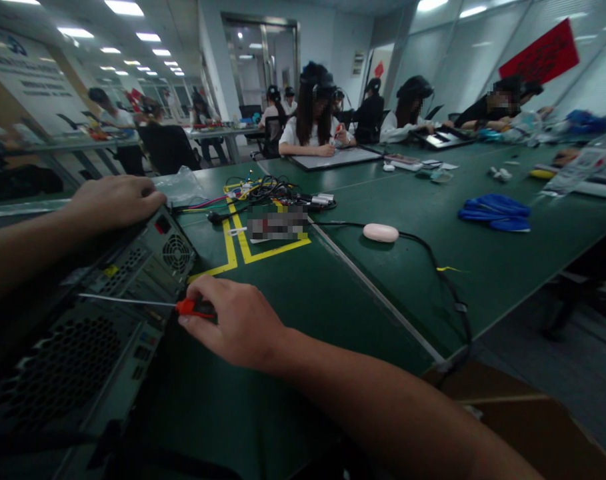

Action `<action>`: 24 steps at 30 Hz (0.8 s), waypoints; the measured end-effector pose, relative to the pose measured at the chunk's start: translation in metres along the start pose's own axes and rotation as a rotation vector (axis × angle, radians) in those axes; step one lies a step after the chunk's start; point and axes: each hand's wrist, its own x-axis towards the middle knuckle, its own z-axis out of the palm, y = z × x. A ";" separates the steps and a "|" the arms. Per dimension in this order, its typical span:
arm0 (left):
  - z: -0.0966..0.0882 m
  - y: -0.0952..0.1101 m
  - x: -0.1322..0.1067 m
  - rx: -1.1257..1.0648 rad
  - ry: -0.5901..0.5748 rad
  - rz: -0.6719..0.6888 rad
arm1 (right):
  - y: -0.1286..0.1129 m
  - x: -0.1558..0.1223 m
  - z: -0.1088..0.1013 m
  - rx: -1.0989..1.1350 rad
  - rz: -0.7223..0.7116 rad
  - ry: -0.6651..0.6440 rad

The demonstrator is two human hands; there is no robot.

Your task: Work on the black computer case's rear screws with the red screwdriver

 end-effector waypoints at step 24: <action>0.003 -0.002 0.004 -0.011 0.016 0.009 | 0.001 0.000 0.001 -0.007 -0.008 0.006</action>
